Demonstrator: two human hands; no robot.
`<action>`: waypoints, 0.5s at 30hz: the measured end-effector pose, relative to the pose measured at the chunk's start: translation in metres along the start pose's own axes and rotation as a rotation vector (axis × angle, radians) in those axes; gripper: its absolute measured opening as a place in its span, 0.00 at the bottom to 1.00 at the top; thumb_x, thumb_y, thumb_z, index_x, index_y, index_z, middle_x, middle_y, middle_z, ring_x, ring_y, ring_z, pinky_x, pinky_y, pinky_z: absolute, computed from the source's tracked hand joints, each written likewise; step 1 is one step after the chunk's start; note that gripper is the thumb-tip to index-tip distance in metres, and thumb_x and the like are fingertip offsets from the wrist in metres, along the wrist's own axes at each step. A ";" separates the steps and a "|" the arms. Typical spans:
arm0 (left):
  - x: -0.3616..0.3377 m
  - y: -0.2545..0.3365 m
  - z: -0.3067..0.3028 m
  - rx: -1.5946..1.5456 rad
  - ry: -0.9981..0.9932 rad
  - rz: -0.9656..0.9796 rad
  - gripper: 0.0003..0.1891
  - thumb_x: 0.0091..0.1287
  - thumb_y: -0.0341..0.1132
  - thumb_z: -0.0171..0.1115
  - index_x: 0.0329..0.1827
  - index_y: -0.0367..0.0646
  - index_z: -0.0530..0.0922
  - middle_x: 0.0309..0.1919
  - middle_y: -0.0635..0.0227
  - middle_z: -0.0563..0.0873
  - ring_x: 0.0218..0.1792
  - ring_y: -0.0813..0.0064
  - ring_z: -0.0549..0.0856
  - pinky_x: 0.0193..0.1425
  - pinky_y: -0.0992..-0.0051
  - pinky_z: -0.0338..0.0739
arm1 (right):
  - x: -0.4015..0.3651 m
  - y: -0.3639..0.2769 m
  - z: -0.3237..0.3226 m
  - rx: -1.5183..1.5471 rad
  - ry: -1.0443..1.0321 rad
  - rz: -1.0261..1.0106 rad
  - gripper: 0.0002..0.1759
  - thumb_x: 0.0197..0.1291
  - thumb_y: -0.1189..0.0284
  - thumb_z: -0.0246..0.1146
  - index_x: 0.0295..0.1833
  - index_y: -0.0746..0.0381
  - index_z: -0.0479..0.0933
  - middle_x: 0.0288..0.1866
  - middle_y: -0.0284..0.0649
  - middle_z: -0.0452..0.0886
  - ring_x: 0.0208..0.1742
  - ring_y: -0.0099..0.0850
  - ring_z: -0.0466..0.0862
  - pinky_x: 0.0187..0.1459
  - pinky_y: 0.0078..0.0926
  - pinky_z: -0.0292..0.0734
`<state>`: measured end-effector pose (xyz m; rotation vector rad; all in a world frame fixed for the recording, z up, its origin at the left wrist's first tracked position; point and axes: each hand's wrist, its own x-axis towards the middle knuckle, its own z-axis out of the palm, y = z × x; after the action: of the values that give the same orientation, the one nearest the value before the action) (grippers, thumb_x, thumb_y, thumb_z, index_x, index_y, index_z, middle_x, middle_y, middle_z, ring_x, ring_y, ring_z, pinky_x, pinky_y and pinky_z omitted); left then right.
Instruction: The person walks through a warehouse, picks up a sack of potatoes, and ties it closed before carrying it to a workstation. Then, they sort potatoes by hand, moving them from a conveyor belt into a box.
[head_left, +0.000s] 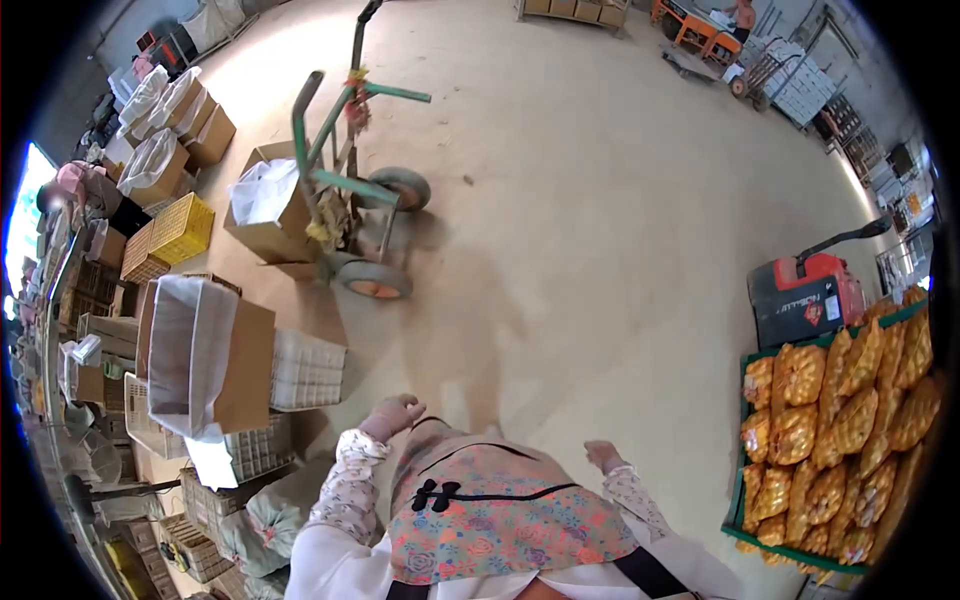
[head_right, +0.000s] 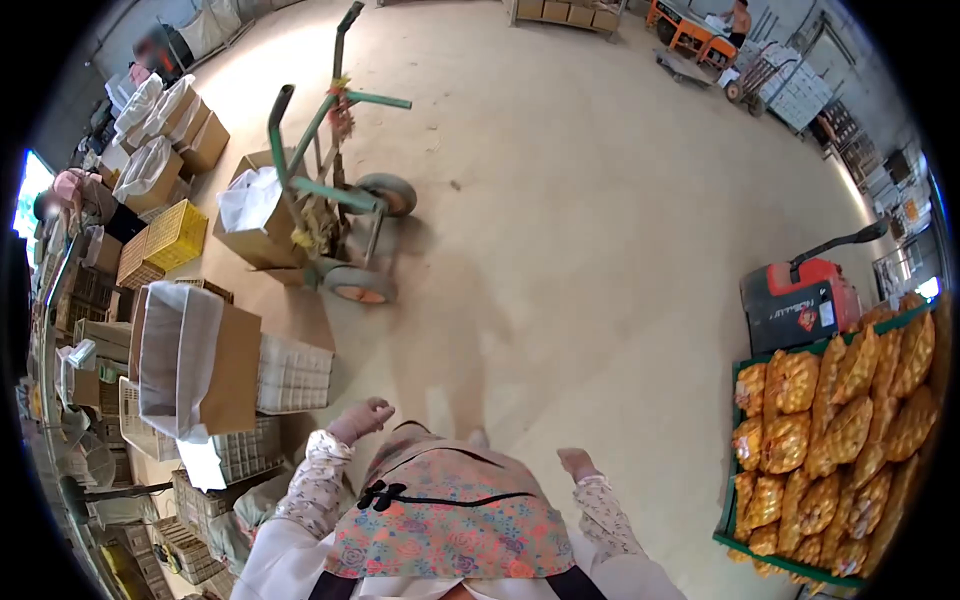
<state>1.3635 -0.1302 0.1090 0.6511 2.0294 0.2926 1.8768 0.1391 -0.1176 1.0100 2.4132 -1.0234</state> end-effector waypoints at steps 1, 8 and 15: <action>0.017 0.026 -0.019 -0.015 -0.014 0.048 0.27 0.66 0.58 0.52 0.55 0.45 0.82 0.40 0.57 0.89 0.46 0.57 0.86 0.55 0.61 0.78 | 0.039 -0.021 -0.043 -0.273 0.059 -0.215 0.13 0.63 0.62 0.56 0.37 0.60 0.78 0.35 0.54 0.83 0.35 0.46 0.82 0.40 0.43 0.77; 0.127 0.222 -0.183 0.557 0.242 0.447 0.23 0.67 0.54 0.57 0.52 0.45 0.81 0.42 0.54 0.87 0.48 0.51 0.84 0.55 0.56 0.77 | 0.242 -0.256 -0.334 0.576 0.362 -0.196 0.19 0.67 0.61 0.57 0.53 0.64 0.78 0.45 0.49 0.85 0.49 0.42 0.84 0.51 0.33 0.77; 0.184 0.513 -0.317 0.544 0.776 1.312 0.17 0.66 0.49 0.59 0.47 0.46 0.82 0.30 0.60 0.84 0.39 0.58 0.84 0.52 0.58 0.74 | 0.360 -0.107 -0.390 0.490 0.169 -0.002 0.19 0.67 0.60 0.57 0.48 0.67 0.80 0.37 0.38 0.84 0.33 0.24 0.80 0.37 0.23 0.74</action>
<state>1.1873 0.4142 0.3719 2.4928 2.0436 0.8428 1.5399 0.5434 0.0106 1.2921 2.3388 -1.6406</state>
